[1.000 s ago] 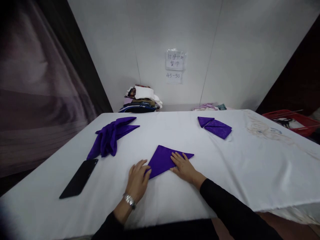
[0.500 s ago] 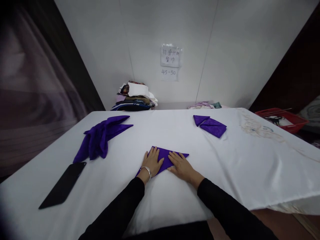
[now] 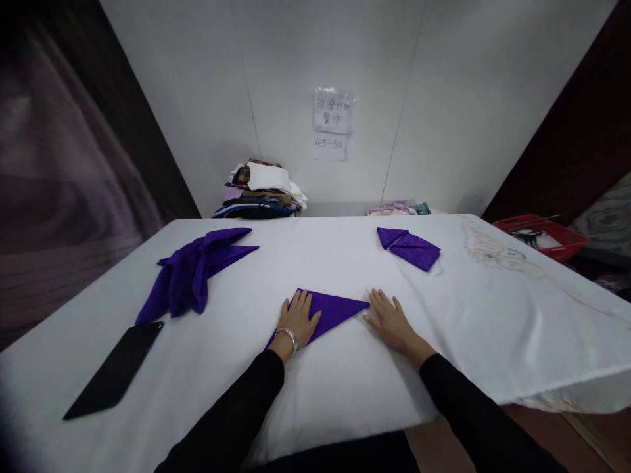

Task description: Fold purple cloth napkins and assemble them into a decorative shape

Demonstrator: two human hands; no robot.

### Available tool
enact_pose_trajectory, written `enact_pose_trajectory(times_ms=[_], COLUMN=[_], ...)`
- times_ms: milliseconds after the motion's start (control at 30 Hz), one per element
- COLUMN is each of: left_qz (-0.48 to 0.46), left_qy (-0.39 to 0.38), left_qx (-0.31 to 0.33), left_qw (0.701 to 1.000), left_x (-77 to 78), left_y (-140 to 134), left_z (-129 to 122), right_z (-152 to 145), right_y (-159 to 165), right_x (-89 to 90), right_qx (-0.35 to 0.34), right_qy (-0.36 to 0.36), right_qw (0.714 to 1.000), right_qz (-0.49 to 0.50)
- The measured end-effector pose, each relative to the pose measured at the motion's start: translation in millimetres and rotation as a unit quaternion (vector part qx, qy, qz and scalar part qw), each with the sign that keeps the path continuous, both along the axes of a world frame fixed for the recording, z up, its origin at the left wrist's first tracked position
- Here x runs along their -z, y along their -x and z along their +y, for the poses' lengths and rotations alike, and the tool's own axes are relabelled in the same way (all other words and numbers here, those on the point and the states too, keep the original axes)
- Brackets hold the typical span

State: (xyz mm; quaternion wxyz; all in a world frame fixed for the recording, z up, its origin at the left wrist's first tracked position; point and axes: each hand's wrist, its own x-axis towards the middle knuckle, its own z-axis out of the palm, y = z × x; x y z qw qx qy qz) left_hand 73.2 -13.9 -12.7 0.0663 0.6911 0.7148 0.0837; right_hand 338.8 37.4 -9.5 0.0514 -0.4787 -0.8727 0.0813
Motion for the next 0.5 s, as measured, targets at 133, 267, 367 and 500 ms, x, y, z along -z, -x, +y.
enact_pose_trajectory(times_ms=[133,267,367,500], left_qz=[0.015,0.025,0.025,0.02], left_qy=[0.001,0.022,0.017,0.004], left_qx=[0.0,0.007,0.004,-0.006], left_qw=[1.0,0.999,1.0,1.0], left_x=[1.0,-1.3,-2.1,-1.7], left_y=[0.5,1.4,1.0,-0.6], left_z=[0.9,0.6,0.2,-0.4], right_z=[-16.4,-20.1,-7.1,19.8], right_y=[56.3,116.9,122.7,69.9], right_x=[-11.9,-16.7,-11.9,-3.0], right_qx=[-0.119,-0.192,-0.185,-0.113], right_qy=[-0.006,0.049,0.082,0.067], right_qw=[0.992,0.979,0.978,0.991], right_qz=[0.035,0.052,0.051,0.034])
